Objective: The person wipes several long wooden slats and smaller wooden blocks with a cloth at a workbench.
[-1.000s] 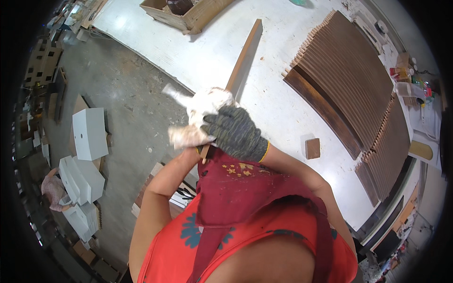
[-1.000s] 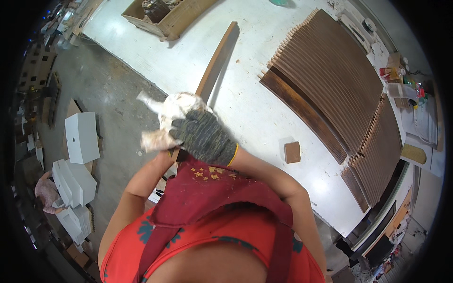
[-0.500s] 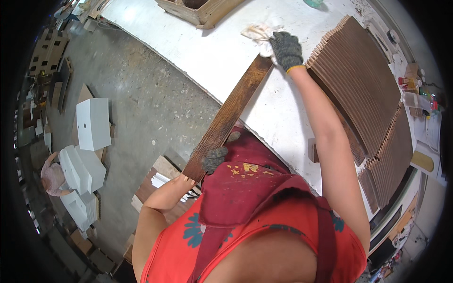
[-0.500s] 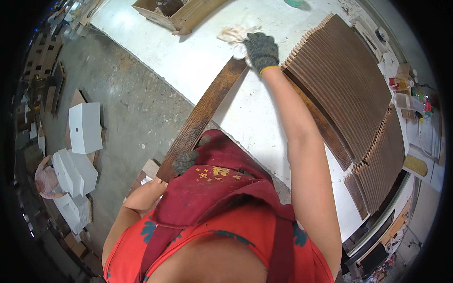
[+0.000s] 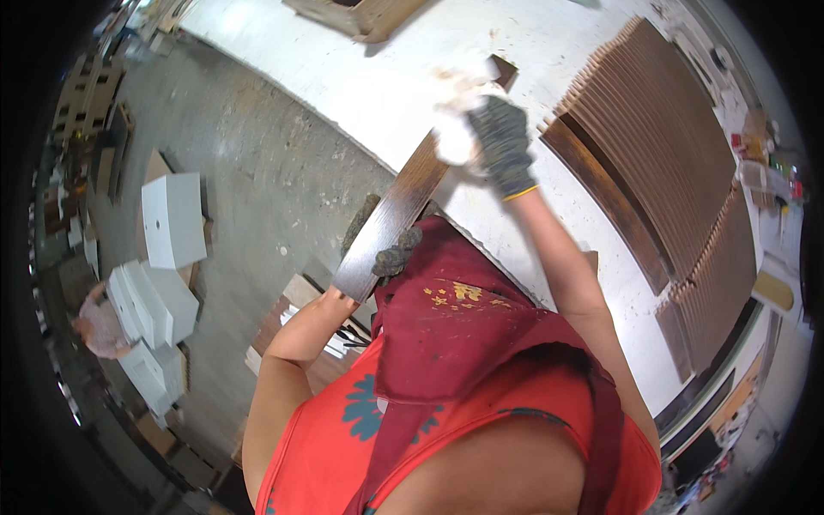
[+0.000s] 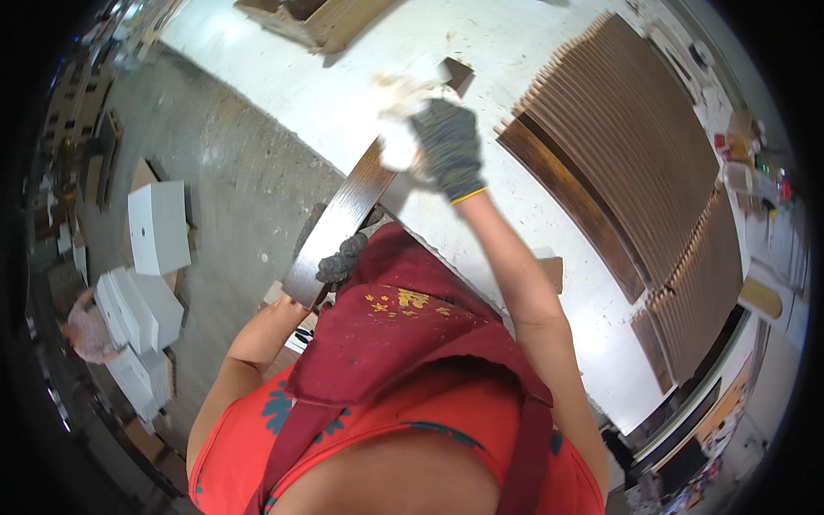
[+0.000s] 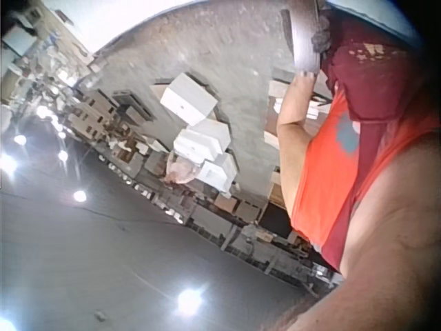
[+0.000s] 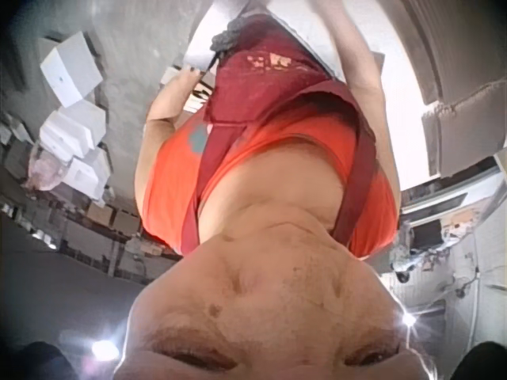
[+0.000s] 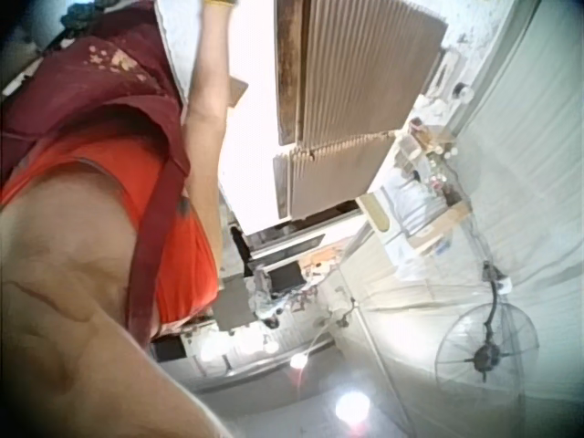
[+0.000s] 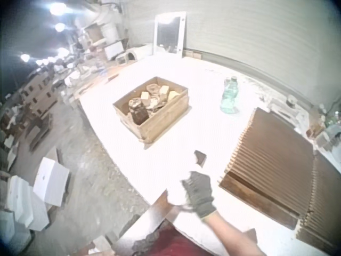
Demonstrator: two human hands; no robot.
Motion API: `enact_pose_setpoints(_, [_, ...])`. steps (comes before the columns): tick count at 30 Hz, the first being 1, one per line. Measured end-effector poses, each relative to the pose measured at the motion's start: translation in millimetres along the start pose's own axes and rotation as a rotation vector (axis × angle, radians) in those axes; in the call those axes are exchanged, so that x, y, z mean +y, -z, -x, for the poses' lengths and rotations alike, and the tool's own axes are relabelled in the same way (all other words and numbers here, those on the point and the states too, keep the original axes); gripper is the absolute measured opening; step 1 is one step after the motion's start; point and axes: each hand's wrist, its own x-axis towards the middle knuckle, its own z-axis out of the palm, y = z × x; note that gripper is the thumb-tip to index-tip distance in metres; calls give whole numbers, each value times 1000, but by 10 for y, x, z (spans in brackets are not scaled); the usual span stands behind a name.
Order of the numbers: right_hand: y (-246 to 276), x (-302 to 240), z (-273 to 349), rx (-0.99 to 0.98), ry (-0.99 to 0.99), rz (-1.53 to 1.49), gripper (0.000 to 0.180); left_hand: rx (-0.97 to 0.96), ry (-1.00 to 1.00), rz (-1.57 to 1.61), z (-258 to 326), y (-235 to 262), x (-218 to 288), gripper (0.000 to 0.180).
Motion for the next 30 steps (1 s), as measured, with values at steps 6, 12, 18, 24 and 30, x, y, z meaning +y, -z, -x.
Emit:
enact_pose_setpoints(6, [343,-1051,421,-434,419,-77,32,43,-16,7,109,155,89,53])
enact_pose_setpoints(12, [205,-467,201,-187,559,29,36,70,25,110,58,-150,-33,62])
enact_pose_setpoints(18, [-115,831,-704,-254,-127,206,32,12,62,152,-10,-202,-187,73])
enact_pose_setpoints(24, [43,357,-836,-290,-358,261,32,-68,35,162,6,-88,-206,80])
enact_pose_setpoints(30, [261,-570,183,-194,311,128,23,-101,2,212,-24,42,-256,80])
